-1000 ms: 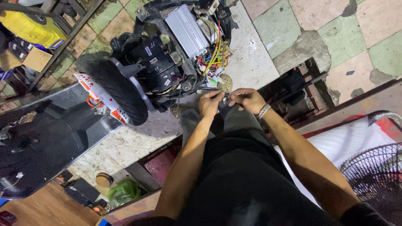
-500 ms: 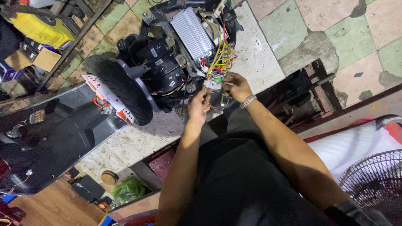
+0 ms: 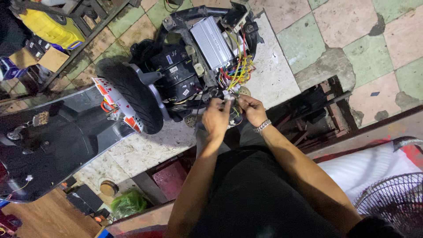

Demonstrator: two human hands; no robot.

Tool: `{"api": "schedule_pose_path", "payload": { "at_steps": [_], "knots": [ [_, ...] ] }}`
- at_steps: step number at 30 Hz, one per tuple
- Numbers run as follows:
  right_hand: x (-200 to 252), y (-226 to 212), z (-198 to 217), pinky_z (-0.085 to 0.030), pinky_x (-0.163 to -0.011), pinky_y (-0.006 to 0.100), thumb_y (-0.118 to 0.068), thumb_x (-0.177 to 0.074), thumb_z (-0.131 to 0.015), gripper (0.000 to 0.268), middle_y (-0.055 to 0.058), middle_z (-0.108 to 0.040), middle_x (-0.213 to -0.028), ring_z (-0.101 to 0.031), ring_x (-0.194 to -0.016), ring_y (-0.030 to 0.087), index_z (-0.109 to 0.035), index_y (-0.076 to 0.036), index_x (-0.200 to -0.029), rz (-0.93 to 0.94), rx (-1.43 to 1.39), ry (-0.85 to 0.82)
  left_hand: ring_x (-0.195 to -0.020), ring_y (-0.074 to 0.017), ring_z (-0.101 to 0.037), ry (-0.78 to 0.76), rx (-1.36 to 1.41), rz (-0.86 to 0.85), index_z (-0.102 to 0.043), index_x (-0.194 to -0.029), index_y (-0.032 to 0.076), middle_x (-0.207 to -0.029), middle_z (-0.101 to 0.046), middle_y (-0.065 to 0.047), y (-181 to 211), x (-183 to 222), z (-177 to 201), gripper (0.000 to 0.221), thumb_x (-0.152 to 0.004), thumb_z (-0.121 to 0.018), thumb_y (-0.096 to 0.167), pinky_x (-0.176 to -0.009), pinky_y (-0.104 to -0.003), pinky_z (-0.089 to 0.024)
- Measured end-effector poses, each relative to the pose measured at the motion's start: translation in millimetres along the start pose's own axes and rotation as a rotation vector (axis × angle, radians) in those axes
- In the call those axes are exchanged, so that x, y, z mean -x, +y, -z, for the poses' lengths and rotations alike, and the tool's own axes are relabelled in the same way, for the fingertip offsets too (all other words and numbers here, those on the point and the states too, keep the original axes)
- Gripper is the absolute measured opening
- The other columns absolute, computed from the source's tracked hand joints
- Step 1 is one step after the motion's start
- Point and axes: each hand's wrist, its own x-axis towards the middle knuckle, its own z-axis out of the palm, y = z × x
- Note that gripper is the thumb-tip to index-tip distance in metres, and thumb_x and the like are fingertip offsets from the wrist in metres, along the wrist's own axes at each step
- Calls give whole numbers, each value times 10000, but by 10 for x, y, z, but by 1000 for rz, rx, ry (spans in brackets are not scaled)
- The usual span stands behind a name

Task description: The person assembles components of a red electric scooter, including connecting wires to a terminal block on the chassis and fitting a black plastic fender onto the rear assembly by hand.

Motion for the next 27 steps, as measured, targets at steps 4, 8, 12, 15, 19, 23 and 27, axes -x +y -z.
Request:
{"api": "schedule_pose_path", "payload": {
  "at_steps": [4,8,12,15,19,23,27],
  "knots": [
    [9,-8,106,-471,-694,210,-188,-1045,-654,229,-12,-707,-845,-586,-746,54,-748,20,-1064,-51,20,44,-782,-357,-740,-20,80,5,-643,-1163,186,-847,-781,-79,280,52,48,332,-971,-687,453,-705,-512,-543],
    [56,-152,238,-498,-749,210,-185,-1031,-662,219,-9,-729,-910,-620,-797,52,-736,14,-1083,9,-29,32,-737,-415,-711,26,94,-119,-609,-1247,170,-786,-722,-170,509,-266,-20,470,-882,-739,436,-638,-550,-530],
    [124,-219,267,-420,-533,237,-211,-1029,-651,222,15,-688,-796,-531,-565,92,-717,0,-1054,-192,-160,-6,-768,-380,-741,-167,-7,-34,-677,-1083,159,-794,-745,-154,538,-561,-94,310,-958,-704,441,-695,-529,-549],
    [77,-197,128,-406,-499,232,-204,-1023,-663,212,-4,-658,-747,-509,-550,75,-723,-33,-1132,-174,-34,3,-782,-408,-724,-91,-26,-162,-717,-976,162,-816,-751,-169,441,-720,-25,257,-813,-769,355,-680,-541,-549],
    [-105,-94,109,-382,-495,223,-187,-1003,-664,218,-19,-737,-780,-491,-545,64,-756,-32,-1126,-161,108,85,-775,-423,-713,-152,-105,-257,-670,-1028,112,-800,-740,-189,284,-801,167,298,-881,-739,362,-707,-552,-541],
    [-237,-48,384,-486,-664,186,-161,-1045,-669,203,6,-760,-889,-630,-727,36,-759,-4,-1137,-60,-28,-17,-757,-434,-700,9,-153,-115,-672,-1065,94,-793,-722,-214,208,-757,228,308,-934,-692,373,-713,-563,-533],
    [-185,-260,461,-359,-508,196,-208,-1032,-636,209,-19,-686,-797,-499,-568,29,-751,-39,-1072,-181,-61,-64,-748,-418,-703,139,-56,-137,-736,-801,88,-796,-743,-177,191,-740,154,328,-885,-699,403,-634,-537,-525]
  ]
}}
